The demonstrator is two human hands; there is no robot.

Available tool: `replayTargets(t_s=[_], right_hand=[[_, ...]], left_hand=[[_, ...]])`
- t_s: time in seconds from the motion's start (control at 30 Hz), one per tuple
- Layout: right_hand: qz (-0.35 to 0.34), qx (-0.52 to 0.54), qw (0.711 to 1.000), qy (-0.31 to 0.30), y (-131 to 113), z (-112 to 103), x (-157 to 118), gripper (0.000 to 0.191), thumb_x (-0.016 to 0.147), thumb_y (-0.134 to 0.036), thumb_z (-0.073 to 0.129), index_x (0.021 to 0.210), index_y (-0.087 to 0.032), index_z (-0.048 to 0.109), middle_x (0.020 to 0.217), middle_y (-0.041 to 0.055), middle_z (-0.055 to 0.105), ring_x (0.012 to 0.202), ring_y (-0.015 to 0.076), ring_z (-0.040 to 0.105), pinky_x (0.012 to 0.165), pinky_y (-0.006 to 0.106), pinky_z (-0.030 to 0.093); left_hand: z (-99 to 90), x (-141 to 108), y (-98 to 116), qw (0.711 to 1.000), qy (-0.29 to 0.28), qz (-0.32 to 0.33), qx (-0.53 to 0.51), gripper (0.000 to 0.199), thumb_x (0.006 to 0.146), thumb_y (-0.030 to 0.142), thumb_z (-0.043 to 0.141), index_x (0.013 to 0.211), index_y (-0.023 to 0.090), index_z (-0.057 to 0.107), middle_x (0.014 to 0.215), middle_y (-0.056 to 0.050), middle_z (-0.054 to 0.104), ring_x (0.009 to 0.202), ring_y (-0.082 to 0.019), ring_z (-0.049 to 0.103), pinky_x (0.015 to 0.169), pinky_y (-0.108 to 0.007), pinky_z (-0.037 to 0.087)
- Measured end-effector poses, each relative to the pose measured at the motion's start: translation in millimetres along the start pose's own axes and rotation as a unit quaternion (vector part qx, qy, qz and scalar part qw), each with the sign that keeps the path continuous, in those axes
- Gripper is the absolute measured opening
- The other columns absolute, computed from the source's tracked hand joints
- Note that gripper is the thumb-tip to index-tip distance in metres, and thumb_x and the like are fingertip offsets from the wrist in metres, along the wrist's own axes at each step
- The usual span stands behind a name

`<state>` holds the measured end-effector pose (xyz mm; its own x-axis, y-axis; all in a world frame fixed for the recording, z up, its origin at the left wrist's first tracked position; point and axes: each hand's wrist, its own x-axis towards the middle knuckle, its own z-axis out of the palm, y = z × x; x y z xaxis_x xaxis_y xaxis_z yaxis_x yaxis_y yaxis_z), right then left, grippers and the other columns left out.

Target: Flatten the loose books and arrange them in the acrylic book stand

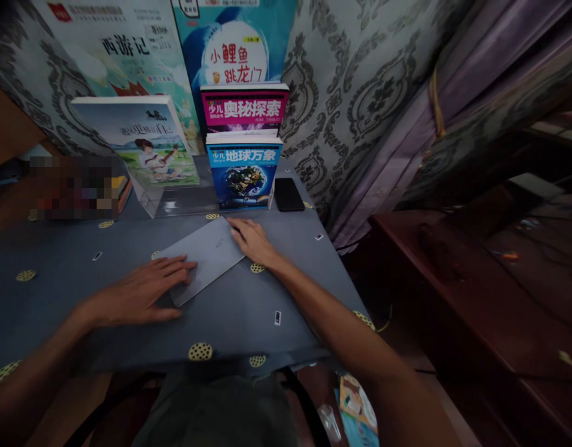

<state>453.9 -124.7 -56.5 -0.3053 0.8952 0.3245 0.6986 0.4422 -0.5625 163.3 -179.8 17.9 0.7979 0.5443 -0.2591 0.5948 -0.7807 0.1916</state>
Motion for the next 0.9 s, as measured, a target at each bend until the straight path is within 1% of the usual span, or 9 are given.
replayTargets(t_s=[0.1,0.17,0.23,0.37,0.5,0.6,0.7,0.8,0.9], right_hand=[[0.071,0.025,0.996,0.049,-2,-6,-1,0.037,0.102,-0.037,0.038,0.116,-0.019,0.067,0.098,0.0078,0.076,0.093,0.0223,0.069,0.086,0.035,0.049],[0.128,0.027,0.986,0.105,-7,-9,-2,0.038,0.102,-0.037,0.036,0.105,-0.018,0.069,0.069,0.0030,0.070,0.070,0.0206,0.067,0.072,0.031,0.048],[0.143,0.015,0.980,0.141,-12,-11,-4,0.039,0.102,-0.037,0.036,0.097,-0.018,0.069,0.059,0.0006,0.062,0.062,0.0202,0.063,0.067,0.030,0.045],[0.054,-0.042,0.991,0.117,-20,-6,-7,0.035,0.102,-0.034,0.039,0.093,-0.019,0.070,0.076,0.0059,0.070,0.081,0.0224,0.065,0.079,0.033,0.047],[-0.073,-0.065,0.995,0.016,-28,5,-10,0.030,0.102,-0.031,0.043,0.112,-0.017,0.068,0.113,0.0121,0.073,0.111,0.0259,0.062,0.099,0.043,0.044],[-0.142,-0.071,0.986,-0.043,-43,14,-14,0.029,0.101,-0.027,0.046,0.118,-0.017,0.067,0.119,0.0128,0.072,0.120,0.0255,0.061,0.108,0.047,0.039],[-0.227,-0.077,0.967,-0.091,-68,25,-20,0.028,0.101,-0.023,0.046,0.120,-0.018,0.066,0.116,0.0105,0.074,0.122,0.0241,0.060,0.110,0.047,0.039],[-0.347,-0.050,0.925,-0.149,-95,35,-28,0.030,0.099,-0.019,0.049,0.125,-0.018,0.064,0.126,0.0090,0.071,0.128,0.0233,0.056,0.109,0.044,0.041],[-0.398,-0.016,0.901,-0.171,-108,39,-36,0.031,0.099,-0.016,0.048,0.124,-0.017,0.065,0.128,0.0088,0.070,0.128,0.0218,0.056,0.109,0.042,0.042]], left_hand=[[4.5,2,4,1.000,0.018,-0.011,0.001,0.047,0.089,0.056,0.060,0.123,0.023,0.055,0.155,-0.009,0.045,0.147,-0.032,0.035,0.117,-0.049,0.032],[10.3,5,7,0.999,0.039,-0.020,0.013,0.049,0.090,0.055,0.060,0.125,0.022,0.053,0.151,-0.011,0.048,0.144,-0.033,0.038,0.114,-0.051,0.035],[17.7,8,11,0.997,0.066,-0.029,0.026,0.046,0.092,0.053,0.057,0.125,0.021,0.052,0.146,-0.013,0.051,0.141,-0.034,0.042,0.112,-0.052,0.038],[30.0,12,16,0.991,0.120,-0.039,0.042,0.039,0.098,0.049,0.048,0.124,0.020,0.053,0.140,-0.013,0.054,0.138,-0.034,0.044,0.110,-0.053,0.040],[30.2,8,11,0.991,0.125,-0.022,0.030,0.044,0.100,0.049,0.043,0.133,0.021,0.051,0.144,-0.013,0.053,0.139,-0.033,0.044,0.112,-0.053,0.039],[23.7,4,-5,0.990,0.133,-0.025,-0.042,0.044,0.104,0.042,0.033,0.139,0.021,0.048,0.143,-0.011,0.056,0.134,-0.026,0.052,0.112,-0.046,0.041],[17.0,4,-24,0.979,0.140,-0.050,-0.137,0.045,0.104,0.037,0.026,0.142,0.020,0.045,0.142,-0.010,0.059,0.127,-0.021,0.057,0.109,-0.039,0.045],[12.8,7,-38,0.969,0.143,-0.062,-0.191,0.045,0.102,0.036,0.027,0.138,0.019,0.048,0.140,-0.009,0.061,0.126,-0.020,0.059,0.108,-0.039,0.045],[10.6,9,-41,0.964,0.153,-0.068,-0.207,0.042,0.101,0.037,0.029,0.131,0.019,0.052,0.134,-0.008,0.065,0.123,-0.020,0.061,0.108,-0.038,0.046]])
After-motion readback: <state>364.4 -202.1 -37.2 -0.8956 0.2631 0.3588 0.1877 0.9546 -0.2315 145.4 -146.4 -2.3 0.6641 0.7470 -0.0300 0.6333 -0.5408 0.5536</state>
